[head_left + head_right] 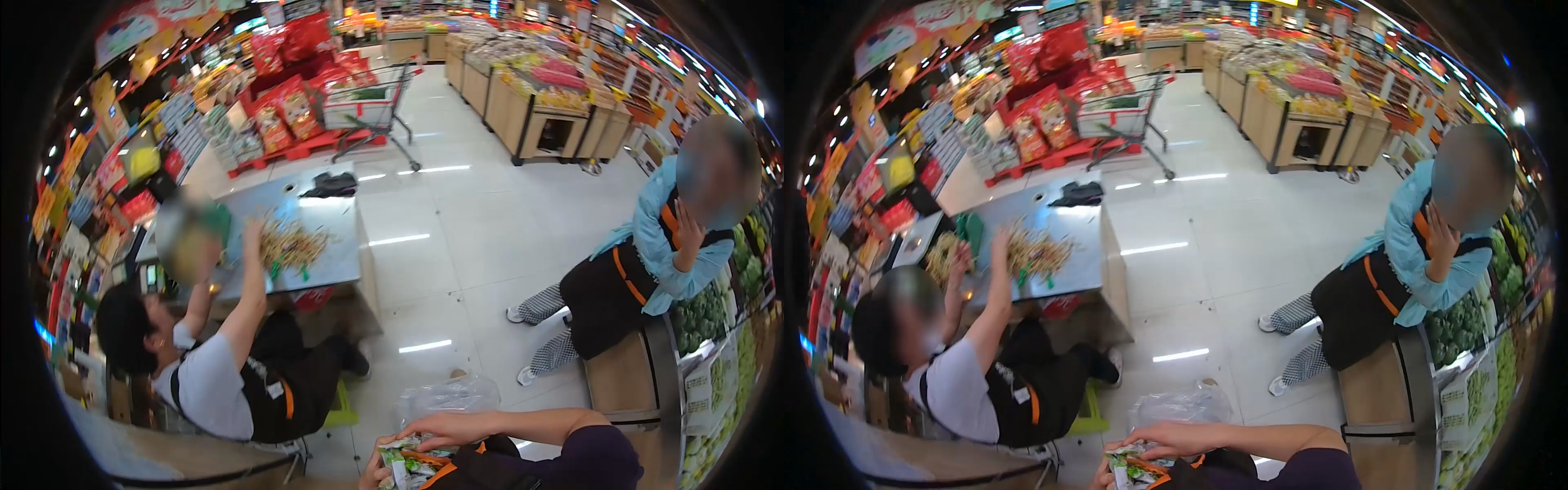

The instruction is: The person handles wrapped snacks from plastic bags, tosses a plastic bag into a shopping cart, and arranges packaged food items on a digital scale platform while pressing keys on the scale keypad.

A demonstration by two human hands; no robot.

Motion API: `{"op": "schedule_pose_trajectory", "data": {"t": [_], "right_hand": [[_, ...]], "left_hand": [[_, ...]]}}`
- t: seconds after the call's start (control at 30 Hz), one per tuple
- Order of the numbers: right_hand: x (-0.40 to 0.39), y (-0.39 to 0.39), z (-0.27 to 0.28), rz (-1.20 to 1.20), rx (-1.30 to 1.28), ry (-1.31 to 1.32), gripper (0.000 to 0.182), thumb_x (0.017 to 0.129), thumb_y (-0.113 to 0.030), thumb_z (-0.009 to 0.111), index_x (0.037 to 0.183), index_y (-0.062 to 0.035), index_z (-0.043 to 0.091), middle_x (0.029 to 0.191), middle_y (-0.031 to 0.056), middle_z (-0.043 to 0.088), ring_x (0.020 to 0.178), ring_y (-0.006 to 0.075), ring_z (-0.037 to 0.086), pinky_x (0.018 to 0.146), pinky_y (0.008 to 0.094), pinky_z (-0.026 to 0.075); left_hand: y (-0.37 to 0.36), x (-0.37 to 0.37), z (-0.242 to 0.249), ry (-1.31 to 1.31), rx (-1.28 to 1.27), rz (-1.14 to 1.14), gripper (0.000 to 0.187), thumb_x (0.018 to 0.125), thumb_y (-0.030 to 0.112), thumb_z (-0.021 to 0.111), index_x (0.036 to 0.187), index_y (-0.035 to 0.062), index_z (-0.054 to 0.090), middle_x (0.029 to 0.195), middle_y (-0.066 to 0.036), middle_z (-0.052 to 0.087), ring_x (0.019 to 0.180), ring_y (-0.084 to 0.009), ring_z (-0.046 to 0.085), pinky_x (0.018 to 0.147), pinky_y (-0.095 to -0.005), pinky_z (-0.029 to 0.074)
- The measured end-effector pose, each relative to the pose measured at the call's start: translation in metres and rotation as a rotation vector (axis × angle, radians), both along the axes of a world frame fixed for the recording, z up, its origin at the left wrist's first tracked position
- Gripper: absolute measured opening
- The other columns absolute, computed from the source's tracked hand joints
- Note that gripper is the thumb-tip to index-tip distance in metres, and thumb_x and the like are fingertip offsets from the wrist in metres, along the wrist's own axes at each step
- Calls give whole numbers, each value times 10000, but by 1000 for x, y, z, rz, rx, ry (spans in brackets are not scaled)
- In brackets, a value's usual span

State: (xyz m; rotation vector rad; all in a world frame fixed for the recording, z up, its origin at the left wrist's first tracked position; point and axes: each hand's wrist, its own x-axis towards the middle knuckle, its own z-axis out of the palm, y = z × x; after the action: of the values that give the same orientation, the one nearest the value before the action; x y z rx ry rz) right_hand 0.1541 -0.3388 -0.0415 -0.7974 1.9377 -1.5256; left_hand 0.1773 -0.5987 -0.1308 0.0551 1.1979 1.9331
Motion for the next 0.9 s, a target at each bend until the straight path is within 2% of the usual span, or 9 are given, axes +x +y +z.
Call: {"op": "schedule_pose_trajectory", "data": {"t": [0.07, 0.27, 0.37, 0.47, 0.57, 0.67, 0.7, 0.8, 0.9], "right_hand": [[-5, 51, 2, -137, 8, 31, 476, 930, -344, 562, 1341, -131, 452, 1121, 111, 600, 973, 293, 590, 831, 388, 460], [-32, 246, 18, -712, 401, 36, 528, 855, -363, 658, 1303, -140, 488, 1016, 58, 638, 914, 256, 621, 785, 345, 484], [-52, 332, 15, -1058, 395, 280, 449, 857, -348, 655, 1223, -113, 540, 1021, 122, 635, 901, 291, 624, 766, 361, 489], [-83, 403, 20, -1471, 333, 287, 369, 875, -329, 644, 1150, -90, 591, 1034, 103, 635, 932, 222, 613, 820, 308, 470], [-131, 477, -10, -1917, -42, 290, 369, 922, -288, 594, 1250, -127, 541, 1009, 35, 624, 991, 185, 588, 872, 279, 438], [-187, 530, -8, -2199, -703, 12, 386, 947, -285, 552, 1287, -115, 486, 1017, 29, 602, 967, 193, 568, 910, 319, 422], [-203, 549, -7, -2080, -1071, -81, 388, 945, -231, 524, 1304, -109, 442, 1055, 54, 590, 952, 224, 573, 902, 370, 441], [-248, 627, -56, -1765, -1438, -30, 332, 928, -151, 508, 1247, -69, 469, 1081, 76, 586, 986, 248, 573, 901, 394, 455], [-283, 701, -59, -1714, -1614, -85, 304, 905, -84, 505, 1204, -35, 477, 1094, 95, 582, 1001, 263, 571, 900, 396, 467]], "left_hand": [[47, -34, -1, 5, -1, -104, 665, 713, 308, 705, 1241, 36, 405, 984, -53, 477, 870, -143, 467, 777, -268, 335], [211, -121, -7, 5, 26, -397, 687, 706, 330, 708, 1246, 42, 398, 1026, -61, 479, 918, -154, 475, 819, -275, 342], [276, -156, -5, 17, 44, -500, 698, 702, 341, 710, 1249, 45, 394, 1047, -65, 479, 943, -159, 479, 840, -279, 345], [328, -192, -7, 27, 56, -576, 709, 698, 352, 711, 1252, 48, 390, 1067, -69, 480, 967, -165, 483, 862, -282, 348], [370, -233, -19, 58, 65, -631, 720, 695, 363, 713, 1255, 51, 386, 1088, -73, 481, 991, -170, 487, 883, -285, 351], [421, -284, -38, 126, 113, -682, 730, 691, 374, 715, 1257, 54, 382, 1109, -77, 482, 1016, -176, 491, 904, -289, 354], [438, -303, -46, 158, 135, -694, 734, 690, 378, 716, 1258, 55, 381, 1116, -78, 483, 1024, -178, 492, 911, -290, 355], [496, -362, -40, 151, 120, -689, 734, 684, 378, 720, 1255, 57, 387, 1140, -83, 482, 1050, -185, 494, 928, -294, 357], [569, -423, 7, -2, 52, -688, 711, 674, 343, 726, 1243, 56, 409, 1169, -89, 480, 1087, -195, 486, 941, -301, 354]]}}
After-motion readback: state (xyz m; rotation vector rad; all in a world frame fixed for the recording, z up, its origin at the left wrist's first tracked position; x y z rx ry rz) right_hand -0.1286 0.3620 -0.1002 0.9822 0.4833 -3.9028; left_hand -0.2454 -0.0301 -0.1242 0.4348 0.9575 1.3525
